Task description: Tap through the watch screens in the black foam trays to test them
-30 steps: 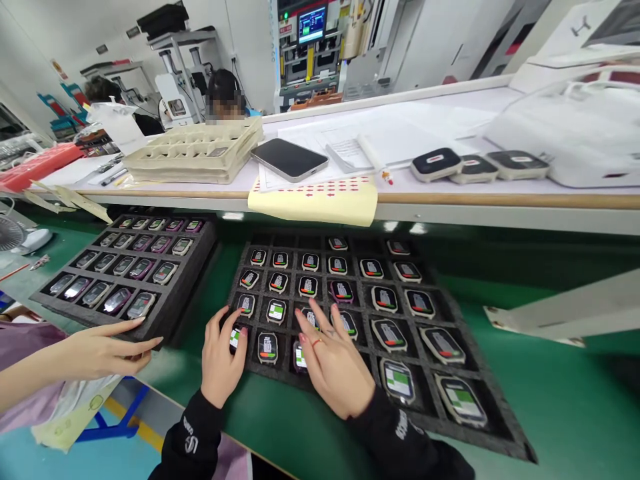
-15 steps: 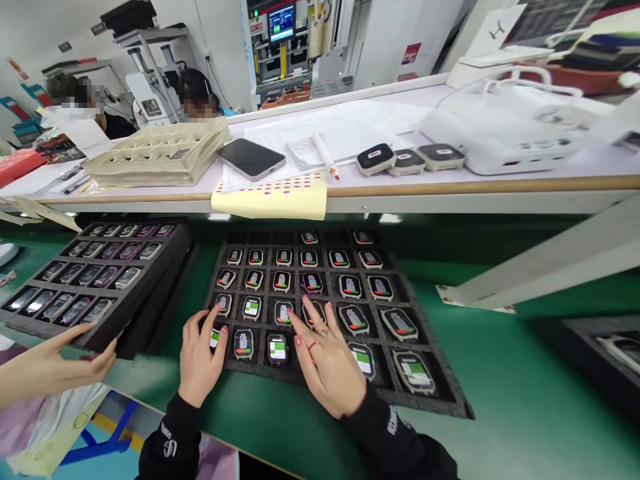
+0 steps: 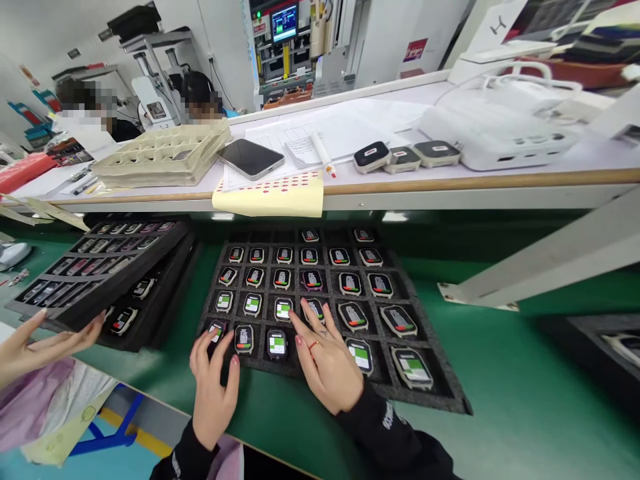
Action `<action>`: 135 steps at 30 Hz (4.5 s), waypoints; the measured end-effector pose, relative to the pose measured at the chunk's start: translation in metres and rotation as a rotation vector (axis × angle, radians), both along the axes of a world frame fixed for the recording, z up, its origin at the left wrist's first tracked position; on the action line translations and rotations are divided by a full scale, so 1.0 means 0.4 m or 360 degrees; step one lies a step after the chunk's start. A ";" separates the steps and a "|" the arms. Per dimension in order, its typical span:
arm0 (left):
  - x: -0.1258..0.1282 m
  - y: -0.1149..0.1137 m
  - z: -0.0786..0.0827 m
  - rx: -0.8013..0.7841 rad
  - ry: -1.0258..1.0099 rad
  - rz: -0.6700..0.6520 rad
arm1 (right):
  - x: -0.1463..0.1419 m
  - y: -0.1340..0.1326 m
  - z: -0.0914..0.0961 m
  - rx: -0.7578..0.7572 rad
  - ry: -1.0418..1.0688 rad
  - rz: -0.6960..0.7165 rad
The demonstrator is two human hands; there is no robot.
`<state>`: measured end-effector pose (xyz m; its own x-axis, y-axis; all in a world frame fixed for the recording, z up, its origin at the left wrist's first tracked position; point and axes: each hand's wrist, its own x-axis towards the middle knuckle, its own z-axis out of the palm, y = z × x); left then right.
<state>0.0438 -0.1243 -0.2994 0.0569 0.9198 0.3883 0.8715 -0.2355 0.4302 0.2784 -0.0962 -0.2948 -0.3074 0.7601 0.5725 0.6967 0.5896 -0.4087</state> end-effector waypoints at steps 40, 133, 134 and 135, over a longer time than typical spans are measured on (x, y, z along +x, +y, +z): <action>0.064 -0.059 -0.024 0.0058 0.0106 0.0142 | 0.136 -0.128 -0.027 0.0028 0.0422 0.0226; 0.058 -0.071 -0.038 0.0275 0.0085 -0.0049 | 0.290 -0.037 -0.039 -0.0072 -0.0056 -0.0134; 0.064 -0.082 -0.042 0.0311 0.0091 -0.0143 | 0.297 -0.036 -0.040 -0.0060 -0.0036 -0.0146; 0.073 -0.092 -0.047 0.0337 0.0088 -0.0246 | 0.307 -0.036 -0.041 -0.0039 0.0001 -0.0172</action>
